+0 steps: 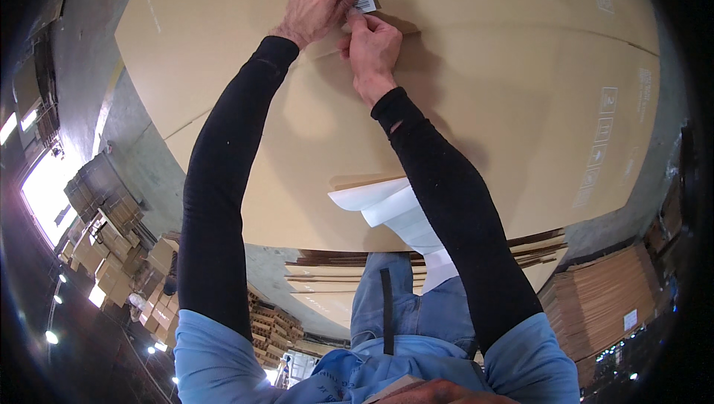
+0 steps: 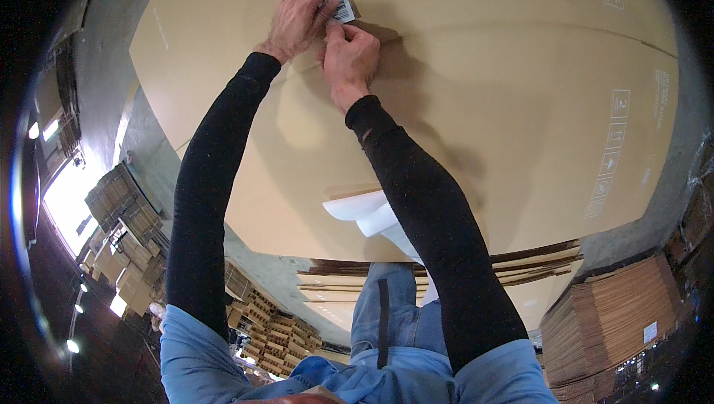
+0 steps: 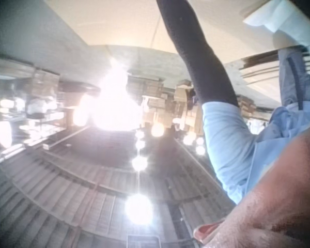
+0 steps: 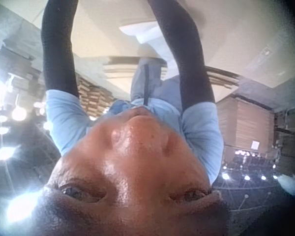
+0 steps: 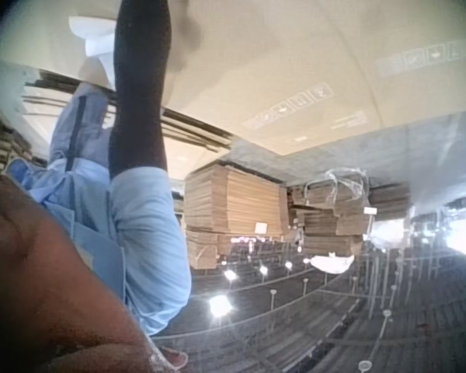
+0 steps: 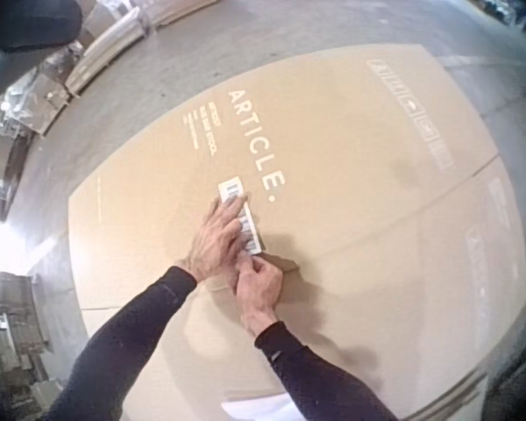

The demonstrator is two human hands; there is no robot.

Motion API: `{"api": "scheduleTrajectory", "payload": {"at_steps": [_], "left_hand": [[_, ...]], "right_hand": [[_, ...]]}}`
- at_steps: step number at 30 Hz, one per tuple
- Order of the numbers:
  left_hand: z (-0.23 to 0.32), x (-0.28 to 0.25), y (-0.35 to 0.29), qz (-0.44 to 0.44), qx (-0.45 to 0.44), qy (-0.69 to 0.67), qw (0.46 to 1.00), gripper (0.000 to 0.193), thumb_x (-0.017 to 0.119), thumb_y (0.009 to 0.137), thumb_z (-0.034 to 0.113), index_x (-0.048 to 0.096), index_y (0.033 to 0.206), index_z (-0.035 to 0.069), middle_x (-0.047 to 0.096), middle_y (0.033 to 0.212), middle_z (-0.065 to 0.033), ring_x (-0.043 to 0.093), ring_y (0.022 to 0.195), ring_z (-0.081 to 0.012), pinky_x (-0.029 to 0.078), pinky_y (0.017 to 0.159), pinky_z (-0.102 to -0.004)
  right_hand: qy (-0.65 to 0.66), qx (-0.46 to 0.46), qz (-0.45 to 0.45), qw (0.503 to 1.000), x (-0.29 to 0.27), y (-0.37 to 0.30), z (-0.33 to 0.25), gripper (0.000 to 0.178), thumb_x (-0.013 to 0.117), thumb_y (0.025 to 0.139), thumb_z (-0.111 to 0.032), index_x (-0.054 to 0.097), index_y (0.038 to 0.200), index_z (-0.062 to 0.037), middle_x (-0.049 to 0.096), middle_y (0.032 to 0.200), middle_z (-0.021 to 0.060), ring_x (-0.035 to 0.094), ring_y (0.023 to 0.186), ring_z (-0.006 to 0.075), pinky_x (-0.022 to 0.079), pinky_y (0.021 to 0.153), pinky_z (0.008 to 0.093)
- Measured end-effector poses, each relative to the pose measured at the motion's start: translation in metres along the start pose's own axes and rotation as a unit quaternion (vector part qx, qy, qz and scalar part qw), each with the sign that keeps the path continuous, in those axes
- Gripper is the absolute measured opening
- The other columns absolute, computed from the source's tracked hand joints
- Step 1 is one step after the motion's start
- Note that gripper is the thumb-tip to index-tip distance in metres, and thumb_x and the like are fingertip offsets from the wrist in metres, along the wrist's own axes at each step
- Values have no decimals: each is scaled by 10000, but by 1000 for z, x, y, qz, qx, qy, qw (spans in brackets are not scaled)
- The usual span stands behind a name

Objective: The person peels barcode labels from a sheet and sticks them onto flat cardboard boxes. They handle the boxes and label sheets by hand, placing labels on different sides of each box.

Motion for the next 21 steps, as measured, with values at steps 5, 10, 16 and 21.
{"api": "scheduleTrajectory", "payload": {"at_steps": [5,10,16,21], "left_hand": [[1,2,-5,-6,-1,15,1000,186,644,879,168,574,933,5,380,1550,-249,354,1437,-431,244,1190,-582],[3,2,-6,-23,-13,25,999,202,626,889,184,573,946,-1,354,1564,-255,333,1448,-433,215,1197,-585],[3,6,-8,-44,-9,18,999,207,607,913,195,568,952,-5,282,1600,-259,290,1466,-445,182,1196,-606],[0,10,-10,-50,18,14,999,191,599,918,192,563,942,5,247,1614,-259,271,1469,-466,168,1190,-626]], "right_hand": [[9,2,6,1000,0,1,1,249,668,957,-202,694,862,26,634,634,43,553,471,113,436,447,276],[26,-31,-6,999,1,0,-3,251,665,968,-201,696,864,25,647,646,49,575,482,117,457,453,273],[14,-27,-14,999,1,1,0,240,657,973,-187,693,882,32,652,654,61,583,484,123,476,461,274],[4,-21,-20,1000,1,-1,-3,252,648,972,-193,693,885,39,659,647,75,591,496,127,486,471,276]]}}
Point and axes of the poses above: each hand's wrist, its own y-axis towards the middle knuckle, its own x-axis out of the palm, z = x × y, the point moved 10 cm from there along y, towards the middle knuckle
